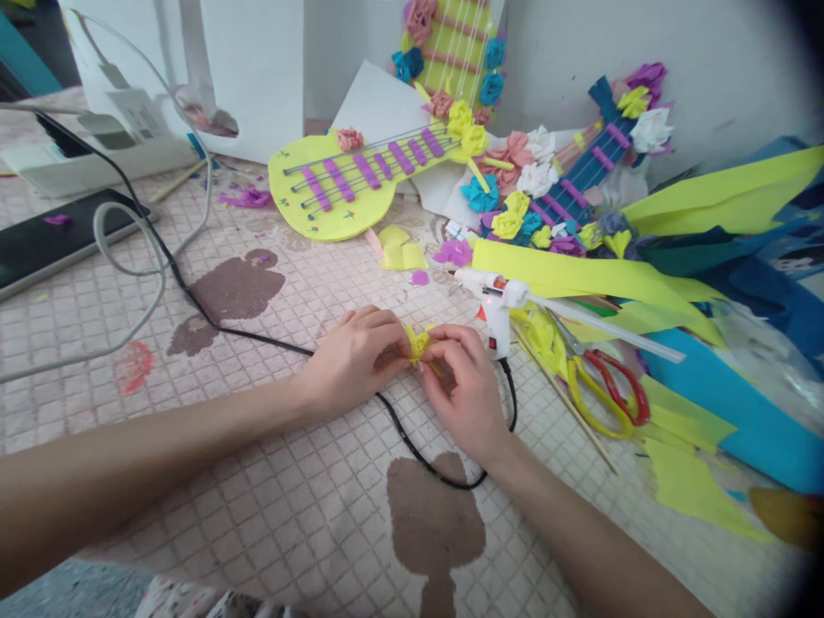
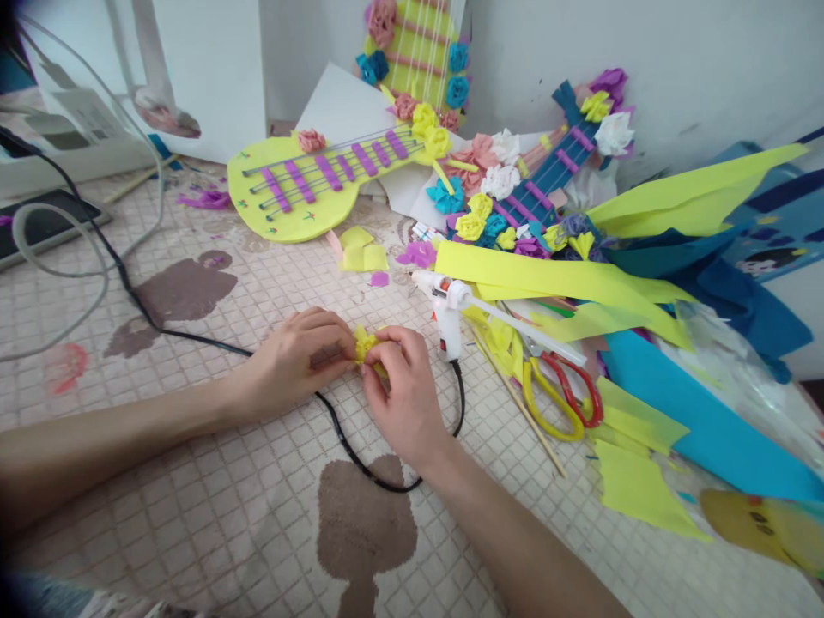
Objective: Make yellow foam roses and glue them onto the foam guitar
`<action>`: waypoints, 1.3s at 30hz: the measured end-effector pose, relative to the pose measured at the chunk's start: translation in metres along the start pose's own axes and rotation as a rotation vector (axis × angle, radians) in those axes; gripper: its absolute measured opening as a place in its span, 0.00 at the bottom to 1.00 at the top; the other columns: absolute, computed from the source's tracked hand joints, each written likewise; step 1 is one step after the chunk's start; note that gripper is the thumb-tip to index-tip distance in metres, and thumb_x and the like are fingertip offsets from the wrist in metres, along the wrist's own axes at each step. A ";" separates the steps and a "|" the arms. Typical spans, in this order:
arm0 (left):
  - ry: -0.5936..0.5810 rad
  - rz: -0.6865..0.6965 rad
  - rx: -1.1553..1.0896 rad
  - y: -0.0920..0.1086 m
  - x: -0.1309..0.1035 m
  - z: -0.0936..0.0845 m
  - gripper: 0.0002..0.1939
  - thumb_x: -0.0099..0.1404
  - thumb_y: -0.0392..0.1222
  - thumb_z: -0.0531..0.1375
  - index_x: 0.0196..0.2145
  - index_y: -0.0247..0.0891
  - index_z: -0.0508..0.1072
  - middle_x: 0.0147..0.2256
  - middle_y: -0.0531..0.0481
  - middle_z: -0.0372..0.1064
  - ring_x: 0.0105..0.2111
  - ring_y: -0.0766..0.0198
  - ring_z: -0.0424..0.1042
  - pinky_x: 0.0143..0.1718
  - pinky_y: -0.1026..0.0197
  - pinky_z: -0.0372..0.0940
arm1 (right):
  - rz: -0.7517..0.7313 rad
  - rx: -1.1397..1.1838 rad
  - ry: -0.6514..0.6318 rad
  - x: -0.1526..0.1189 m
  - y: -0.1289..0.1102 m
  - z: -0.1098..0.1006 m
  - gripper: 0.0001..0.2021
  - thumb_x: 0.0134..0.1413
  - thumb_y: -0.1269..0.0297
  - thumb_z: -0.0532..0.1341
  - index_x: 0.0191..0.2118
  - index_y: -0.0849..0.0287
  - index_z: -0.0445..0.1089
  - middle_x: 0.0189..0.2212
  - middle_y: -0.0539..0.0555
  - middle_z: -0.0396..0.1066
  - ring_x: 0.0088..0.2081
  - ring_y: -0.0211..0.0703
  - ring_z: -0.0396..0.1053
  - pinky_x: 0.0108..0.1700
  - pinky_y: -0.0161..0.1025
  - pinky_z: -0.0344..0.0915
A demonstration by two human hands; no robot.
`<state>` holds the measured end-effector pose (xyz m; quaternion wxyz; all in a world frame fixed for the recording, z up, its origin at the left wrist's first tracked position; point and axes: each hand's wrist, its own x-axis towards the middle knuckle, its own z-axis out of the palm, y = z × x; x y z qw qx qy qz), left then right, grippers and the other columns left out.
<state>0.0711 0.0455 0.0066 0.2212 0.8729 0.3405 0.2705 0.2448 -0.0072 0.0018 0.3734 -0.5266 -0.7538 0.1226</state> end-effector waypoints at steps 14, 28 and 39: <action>0.034 -0.064 -0.008 0.001 0.004 0.007 0.06 0.59 0.35 0.59 0.35 0.37 0.65 0.33 0.51 0.68 0.36 0.62 0.66 0.39 0.57 0.61 | 0.047 0.062 0.013 0.000 0.004 0.002 0.12 0.51 0.77 0.54 0.40 0.55 0.58 0.43 0.56 0.62 0.48 0.45 0.62 0.48 0.47 0.64; 0.027 -0.078 0.000 0.003 0.005 0.007 0.07 0.58 0.36 0.59 0.36 0.38 0.65 0.33 0.52 0.68 0.37 0.61 0.67 0.40 0.56 0.61 | 0.117 0.128 0.065 0.001 0.004 0.001 0.13 0.52 0.74 0.55 0.43 0.54 0.58 0.41 0.55 0.63 0.43 0.43 0.64 0.43 0.45 0.68; 0.088 -0.025 -0.081 0.007 0.007 0.004 0.17 0.56 0.31 0.59 0.44 0.37 0.64 0.44 0.45 0.63 0.46 0.58 0.64 0.47 0.53 0.64 | 0.128 0.165 0.043 0.002 0.003 0.000 0.14 0.52 0.74 0.55 0.44 0.54 0.58 0.41 0.54 0.63 0.42 0.42 0.65 0.42 0.44 0.68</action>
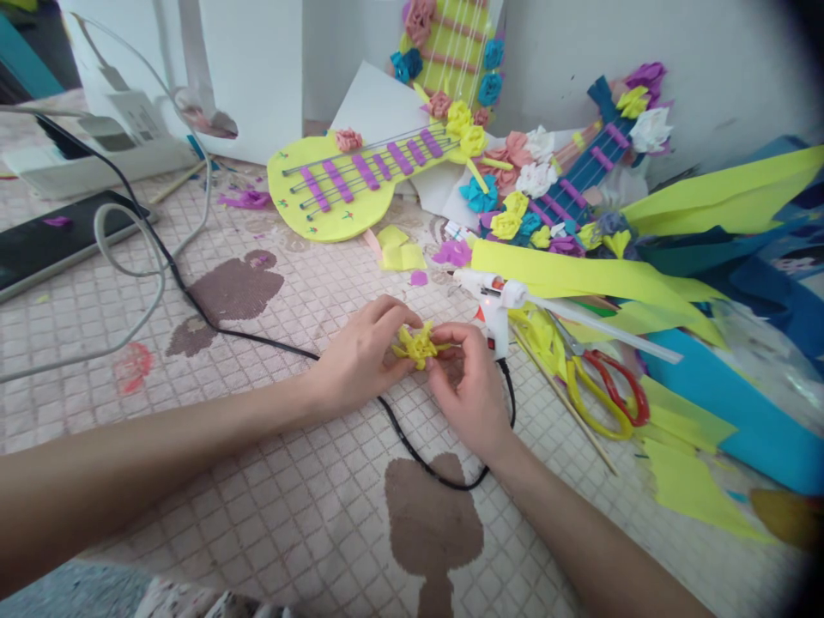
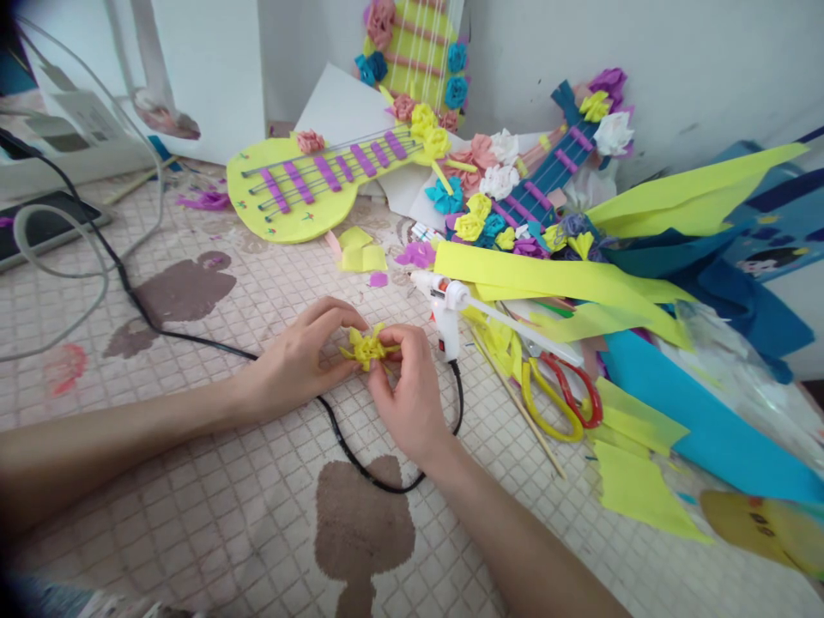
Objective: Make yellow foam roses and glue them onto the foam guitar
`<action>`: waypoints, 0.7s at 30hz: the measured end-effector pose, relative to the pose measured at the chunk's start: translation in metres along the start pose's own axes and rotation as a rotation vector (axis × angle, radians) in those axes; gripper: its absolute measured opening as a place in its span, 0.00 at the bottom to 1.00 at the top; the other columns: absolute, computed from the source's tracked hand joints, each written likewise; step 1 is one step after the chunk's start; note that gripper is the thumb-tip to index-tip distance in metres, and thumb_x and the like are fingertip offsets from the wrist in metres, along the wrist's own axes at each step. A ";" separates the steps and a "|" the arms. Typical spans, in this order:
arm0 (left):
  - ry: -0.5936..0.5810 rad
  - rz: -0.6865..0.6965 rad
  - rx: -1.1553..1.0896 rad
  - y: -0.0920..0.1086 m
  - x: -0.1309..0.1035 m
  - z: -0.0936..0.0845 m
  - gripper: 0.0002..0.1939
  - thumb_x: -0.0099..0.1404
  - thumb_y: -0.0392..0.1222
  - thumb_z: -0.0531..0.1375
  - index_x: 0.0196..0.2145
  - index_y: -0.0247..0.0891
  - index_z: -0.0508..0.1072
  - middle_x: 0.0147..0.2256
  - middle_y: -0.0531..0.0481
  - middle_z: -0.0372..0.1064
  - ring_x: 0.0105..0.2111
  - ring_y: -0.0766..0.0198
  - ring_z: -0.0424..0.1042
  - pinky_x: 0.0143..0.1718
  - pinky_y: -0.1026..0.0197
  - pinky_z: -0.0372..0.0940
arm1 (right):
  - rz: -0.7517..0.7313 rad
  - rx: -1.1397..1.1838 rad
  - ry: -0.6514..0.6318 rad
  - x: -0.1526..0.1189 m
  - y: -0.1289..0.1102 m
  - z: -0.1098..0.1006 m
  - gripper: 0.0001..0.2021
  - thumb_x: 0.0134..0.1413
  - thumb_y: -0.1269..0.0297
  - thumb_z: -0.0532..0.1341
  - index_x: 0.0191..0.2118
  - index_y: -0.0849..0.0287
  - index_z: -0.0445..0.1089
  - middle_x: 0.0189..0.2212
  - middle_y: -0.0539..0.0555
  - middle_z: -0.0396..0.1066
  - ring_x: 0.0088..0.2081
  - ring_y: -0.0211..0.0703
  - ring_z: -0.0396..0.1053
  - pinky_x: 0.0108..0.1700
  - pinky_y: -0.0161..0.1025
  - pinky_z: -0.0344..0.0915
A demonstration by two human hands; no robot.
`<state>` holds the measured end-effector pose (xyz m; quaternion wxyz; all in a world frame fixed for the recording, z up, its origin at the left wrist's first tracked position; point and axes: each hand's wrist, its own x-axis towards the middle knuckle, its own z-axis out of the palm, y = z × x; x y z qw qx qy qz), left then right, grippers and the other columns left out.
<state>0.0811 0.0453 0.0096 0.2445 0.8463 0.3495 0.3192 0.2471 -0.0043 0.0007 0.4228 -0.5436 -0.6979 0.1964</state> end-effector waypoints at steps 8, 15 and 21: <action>-0.026 0.030 -0.030 0.000 -0.002 0.001 0.21 0.55 0.28 0.58 0.47 0.38 0.62 0.44 0.46 0.66 0.46 0.57 0.65 0.47 0.53 0.64 | 0.001 0.036 -0.017 -0.001 0.000 -0.001 0.12 0.54 0.73 0.53 0.45 0.54 0.58 0.41 0.54 0.63 0.43 0.42 0.65 0.43 0.45 0.68; -0.016 0.021 -0.037 0.001 -0.005 0.002 0.22 0.55 0.27 0.59 0.47 0.37 0.62 0.43 0.47 0.66 0.45 0.60 0.66 0.46 0.55 0.64 | -0.024 0.027 0.045 -0.001 0.002 -0.001 0.12 0.55 0.72 0.53 0.45 0.54 0.60 0.42 0.54 0.63 0.46 0.43 0.64 0.45 0.44 0.66; -0.029 0.013 -0.066 0.000 -0.007 0.004 0.23 0.56 0.29 0.58 0.49 0.38 0.61 0.42 0.47 0.66 0.42 0.61 0.68 0.43 0.56 0.66 | -0.064 0.093 0.141 -0.004 -0.003 -0.005 0.05 0.55 0.69 0.56 0.39 0.54 0.63 0.42 0.54 0.67 0.47 0.44 0.66 0.50 0.48 0.64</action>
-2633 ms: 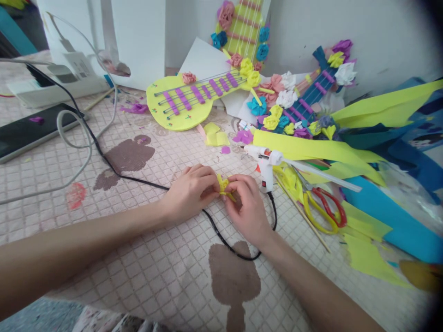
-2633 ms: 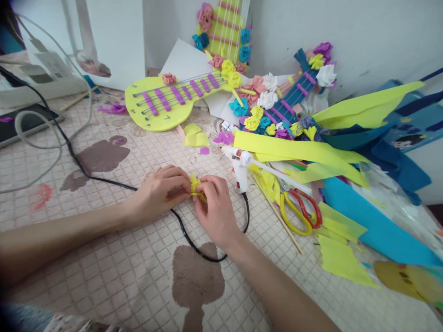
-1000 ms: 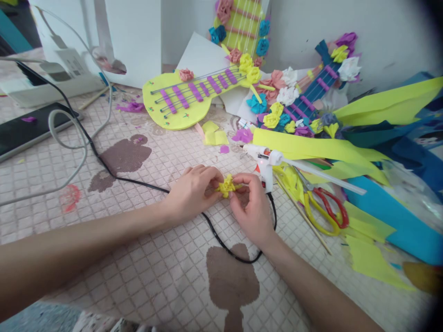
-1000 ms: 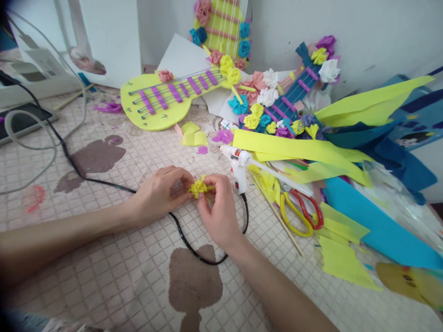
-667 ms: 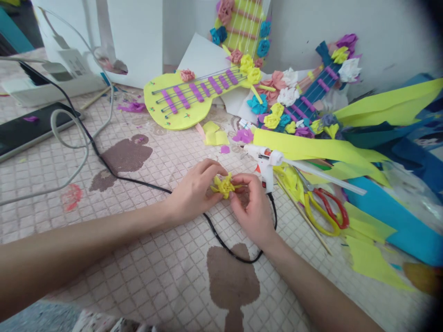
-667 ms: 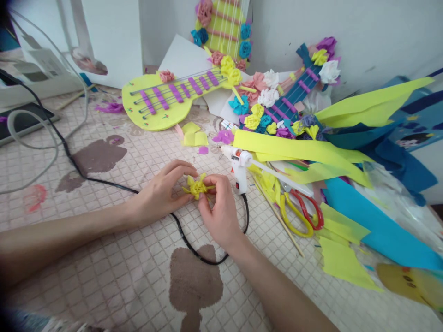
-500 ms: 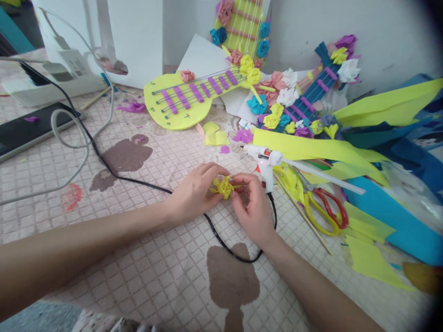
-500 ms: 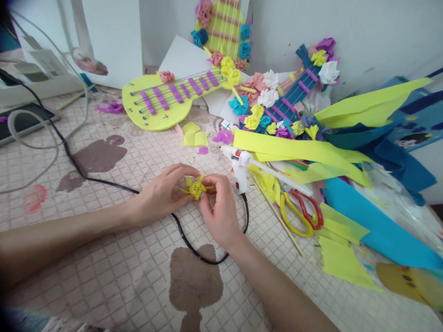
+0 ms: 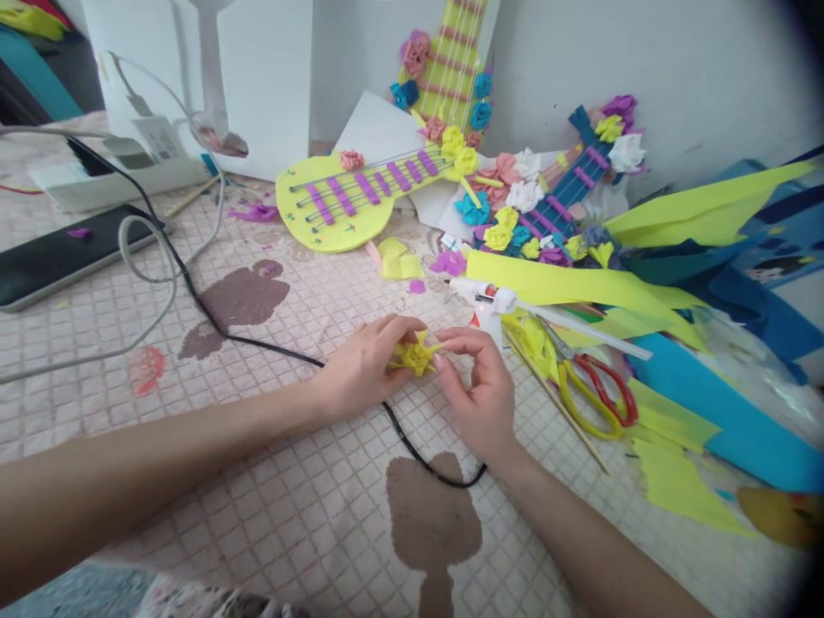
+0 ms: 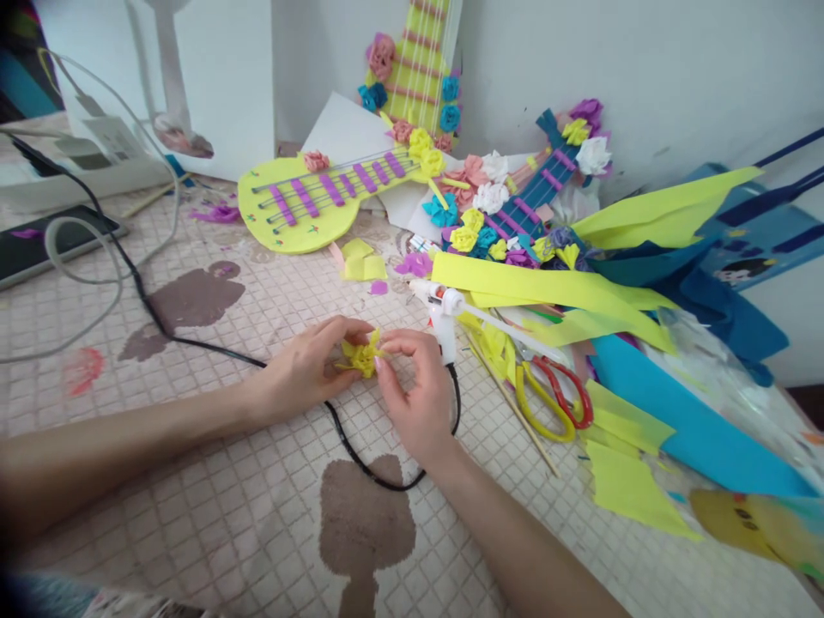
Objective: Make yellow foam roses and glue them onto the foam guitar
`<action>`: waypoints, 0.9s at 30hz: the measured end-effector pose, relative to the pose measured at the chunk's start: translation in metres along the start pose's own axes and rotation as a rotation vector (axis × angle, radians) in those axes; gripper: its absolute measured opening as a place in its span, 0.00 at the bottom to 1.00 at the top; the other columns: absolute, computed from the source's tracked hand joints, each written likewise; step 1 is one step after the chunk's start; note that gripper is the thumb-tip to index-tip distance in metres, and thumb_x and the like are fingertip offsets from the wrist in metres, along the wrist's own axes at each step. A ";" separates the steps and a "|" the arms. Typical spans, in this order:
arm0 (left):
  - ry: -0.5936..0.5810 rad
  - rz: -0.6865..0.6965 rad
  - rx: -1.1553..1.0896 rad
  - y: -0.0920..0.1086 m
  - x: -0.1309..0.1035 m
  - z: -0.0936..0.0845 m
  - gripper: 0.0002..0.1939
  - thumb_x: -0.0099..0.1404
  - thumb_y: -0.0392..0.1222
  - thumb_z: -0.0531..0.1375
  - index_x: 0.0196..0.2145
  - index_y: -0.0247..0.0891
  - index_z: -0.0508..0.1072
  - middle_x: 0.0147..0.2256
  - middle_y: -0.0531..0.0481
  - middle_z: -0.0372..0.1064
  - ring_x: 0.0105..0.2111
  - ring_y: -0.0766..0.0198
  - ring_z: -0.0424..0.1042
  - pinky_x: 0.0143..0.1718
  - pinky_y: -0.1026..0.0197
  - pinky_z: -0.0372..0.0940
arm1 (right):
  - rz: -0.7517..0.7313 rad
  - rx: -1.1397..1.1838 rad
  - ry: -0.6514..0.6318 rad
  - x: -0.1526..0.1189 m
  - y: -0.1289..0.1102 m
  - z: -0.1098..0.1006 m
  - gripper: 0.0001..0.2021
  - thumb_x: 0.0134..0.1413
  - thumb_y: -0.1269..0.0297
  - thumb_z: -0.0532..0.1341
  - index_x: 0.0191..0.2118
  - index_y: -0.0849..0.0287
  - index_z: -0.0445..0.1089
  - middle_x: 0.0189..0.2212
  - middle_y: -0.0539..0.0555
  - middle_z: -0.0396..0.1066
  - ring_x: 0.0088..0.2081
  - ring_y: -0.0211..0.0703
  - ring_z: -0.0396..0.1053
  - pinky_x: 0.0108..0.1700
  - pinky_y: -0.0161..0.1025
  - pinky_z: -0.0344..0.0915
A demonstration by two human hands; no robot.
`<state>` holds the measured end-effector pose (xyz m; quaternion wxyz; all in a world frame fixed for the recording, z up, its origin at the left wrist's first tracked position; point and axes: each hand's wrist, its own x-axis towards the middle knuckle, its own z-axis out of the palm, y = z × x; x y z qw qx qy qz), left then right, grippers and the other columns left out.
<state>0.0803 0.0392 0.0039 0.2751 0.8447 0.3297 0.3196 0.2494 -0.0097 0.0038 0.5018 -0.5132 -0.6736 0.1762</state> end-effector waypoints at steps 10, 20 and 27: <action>0.033 -0.048 0.046 0.000 -0.001 -0.001 0.25 0.56 0.30 0.59 0.51 0.39 0.58 0.41 0.48 0.67 0.42 0.61 0.69 0.44 0.55 0.64 | 0.282 0.403 -0.042 -0.011 -0.012 -0.005 0.02 0.59 0.65 0.55 0.35 0.54 0.60 0.26 0.44 0.65 0.14 0.25 0.56 0.14 0.27 0.53; 0.047 -0.050 0.029 -0.004 -0.001 0.001 0.26 0.55 0.30 0.57 0.52 0.39 0.58 0.42 0.48 0.66 0.41 0.61 0.68 0.44 0.55 0.64 | 0.401 0.359 0.037 -0.013 -0.019 -0.013 0.09 0.59 0.56 0.55 0.33 0.55 0.59 0.17 0.41 0.54 0.15 0.27 0.49 0.14 0.27 0.46; 0.097 -0.027 -0.021 -0.008 0.000 -0.005 0.27 0.55 0.29 0.57 0.52 0.39 0.57 0.41 0.48 0.65 0.41 0.62 0.68 0.44 0.56 0.65 | 0.424 0.451 -0.009 -0.012 -0.021 -0.008 0.16 0.60 0.53 0.53 0.25 0.56 0.54 0.15 0.41 0.49 0.14 0.26 0.47 0.14 0.27 0.44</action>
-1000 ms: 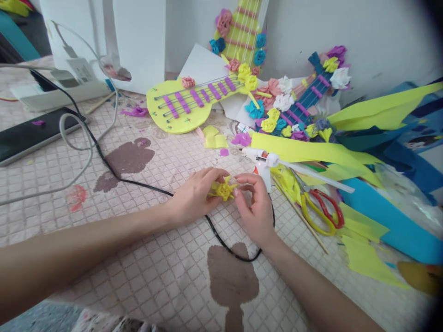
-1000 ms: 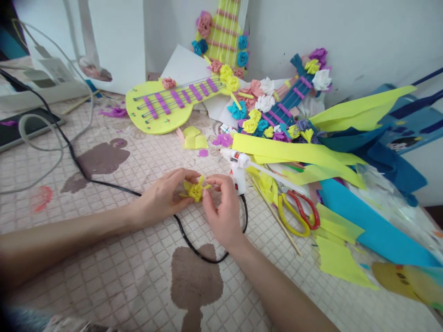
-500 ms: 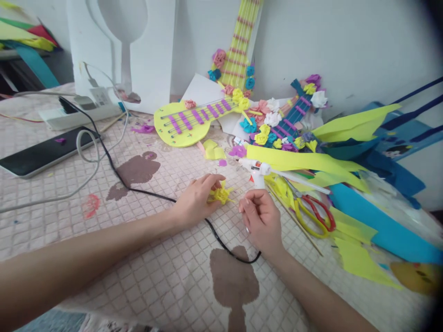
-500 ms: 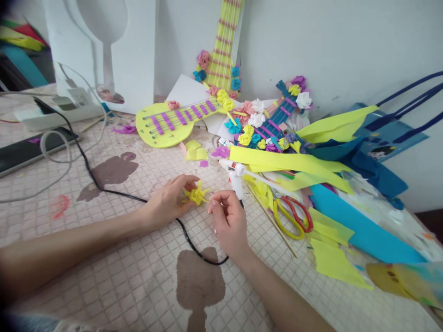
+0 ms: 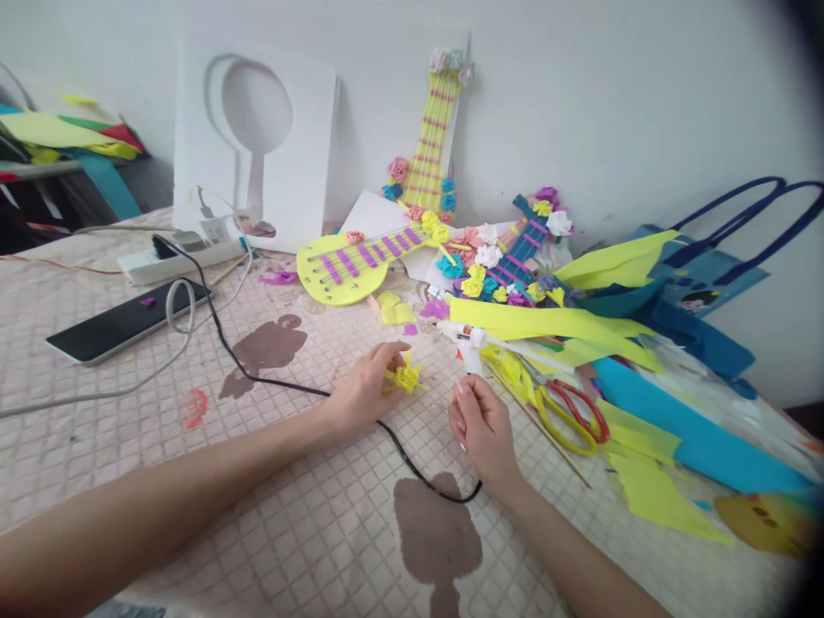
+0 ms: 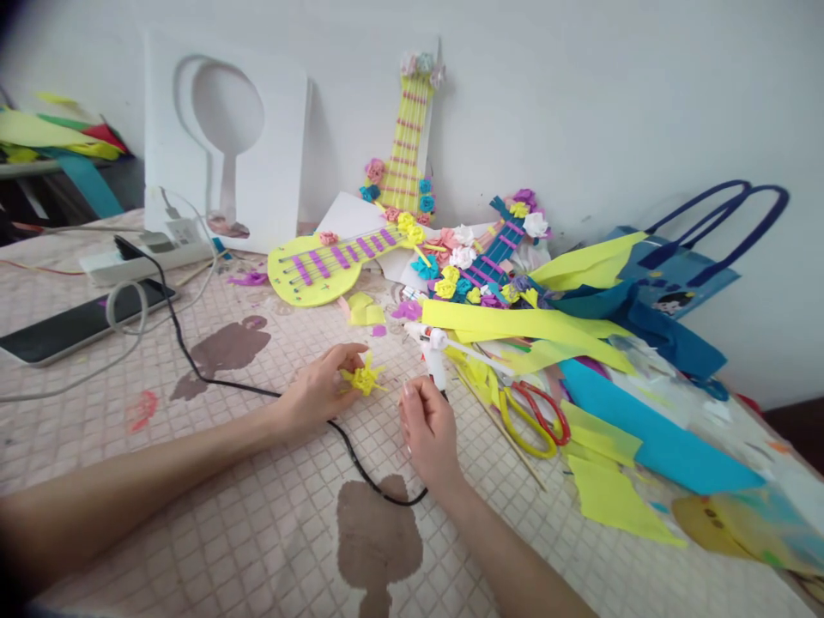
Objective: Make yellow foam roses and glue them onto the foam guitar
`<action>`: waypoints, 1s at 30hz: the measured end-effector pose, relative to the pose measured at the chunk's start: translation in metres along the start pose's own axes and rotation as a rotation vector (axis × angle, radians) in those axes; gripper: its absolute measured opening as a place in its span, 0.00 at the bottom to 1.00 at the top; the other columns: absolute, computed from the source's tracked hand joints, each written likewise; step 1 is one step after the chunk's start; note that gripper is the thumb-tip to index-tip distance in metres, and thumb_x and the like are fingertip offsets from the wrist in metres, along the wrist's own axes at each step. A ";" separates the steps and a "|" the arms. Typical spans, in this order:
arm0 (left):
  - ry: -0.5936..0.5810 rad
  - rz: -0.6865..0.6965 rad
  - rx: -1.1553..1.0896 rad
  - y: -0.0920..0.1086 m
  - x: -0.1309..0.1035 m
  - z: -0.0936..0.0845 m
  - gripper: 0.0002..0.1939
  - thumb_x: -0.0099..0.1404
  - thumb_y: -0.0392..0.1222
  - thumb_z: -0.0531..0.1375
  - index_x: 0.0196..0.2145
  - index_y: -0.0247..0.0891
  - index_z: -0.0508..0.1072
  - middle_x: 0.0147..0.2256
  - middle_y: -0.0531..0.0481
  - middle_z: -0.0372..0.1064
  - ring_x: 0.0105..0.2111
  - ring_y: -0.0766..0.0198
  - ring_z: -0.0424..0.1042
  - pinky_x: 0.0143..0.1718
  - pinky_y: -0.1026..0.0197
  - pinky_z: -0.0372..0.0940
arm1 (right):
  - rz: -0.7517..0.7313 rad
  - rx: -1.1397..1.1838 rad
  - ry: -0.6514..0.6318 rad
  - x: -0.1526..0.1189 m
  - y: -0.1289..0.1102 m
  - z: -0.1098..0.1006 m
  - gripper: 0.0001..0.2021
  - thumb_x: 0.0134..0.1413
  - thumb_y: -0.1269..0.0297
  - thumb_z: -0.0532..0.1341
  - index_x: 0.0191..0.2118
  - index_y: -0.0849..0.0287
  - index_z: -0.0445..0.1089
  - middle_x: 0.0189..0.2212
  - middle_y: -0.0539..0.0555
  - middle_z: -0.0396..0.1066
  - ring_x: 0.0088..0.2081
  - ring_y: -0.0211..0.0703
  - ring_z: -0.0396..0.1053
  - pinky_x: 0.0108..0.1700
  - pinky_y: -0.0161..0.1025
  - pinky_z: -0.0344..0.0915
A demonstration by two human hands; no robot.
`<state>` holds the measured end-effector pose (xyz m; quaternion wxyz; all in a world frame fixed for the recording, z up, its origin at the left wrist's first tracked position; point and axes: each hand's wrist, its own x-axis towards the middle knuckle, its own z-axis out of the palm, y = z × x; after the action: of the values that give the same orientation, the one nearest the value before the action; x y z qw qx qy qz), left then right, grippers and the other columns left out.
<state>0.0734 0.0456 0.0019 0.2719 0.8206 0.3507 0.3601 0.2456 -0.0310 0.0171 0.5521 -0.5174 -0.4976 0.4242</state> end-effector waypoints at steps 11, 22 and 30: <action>0.146 0.042 0.034 -0.012 0.004 -0.025 0.27 0.54 0.29 0.57 0.51 0.38 0.58 0.39 0.48 0.66 0.39 0.63 0.70 0.43 0.56 0.66 | 0.075 0.113 -0.038 0.007 0.010 -0.003 0.20 0.60 0.48 0.49 0.29 0.59 0.66 0.25 0.50 0.69 0.15 0.28 0.58 0.17 0.31 0.52; 0.183 0.040 0.029 -0.017 0.003 -0.032 0.27 0.54 0.29 0.57 0.51 0.38 0.58 0.39 0.48 0.66 0.39 0.63 0.69 0.44 0.55 0.66 | -0.025 -0.018 -0.120 0.002 0.006 -0.005 0.10 0.52 0.61 0.62 0.27 0.58 0.63 0.33 0.49 0.65 0.22 0.28 0.59 0.24 0.32 0.58; 0.116 0.043 0.014 -0.013 -0.004 -0.026 0.28 0.54 0.29 0.57 0.52 0.39 0.57 0.39 0.48 0.66 0.39 0.63 0.68 0.44 0.56 0.65 | 0.012 0.015 -0.095 0.000 0.004 -0.003 0.11 0.58 0.58 0.56 0.28 0.56 0.57 0.18 0.41 0.52 0.17 0.28 0.48 0.19 0.31 0.44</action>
<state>0.0465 0.0555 0.0069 0.2375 0.8077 0.3507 0.4102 0.2491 -0.0307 0.0133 0.5289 -0.4956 -0.5170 0.4554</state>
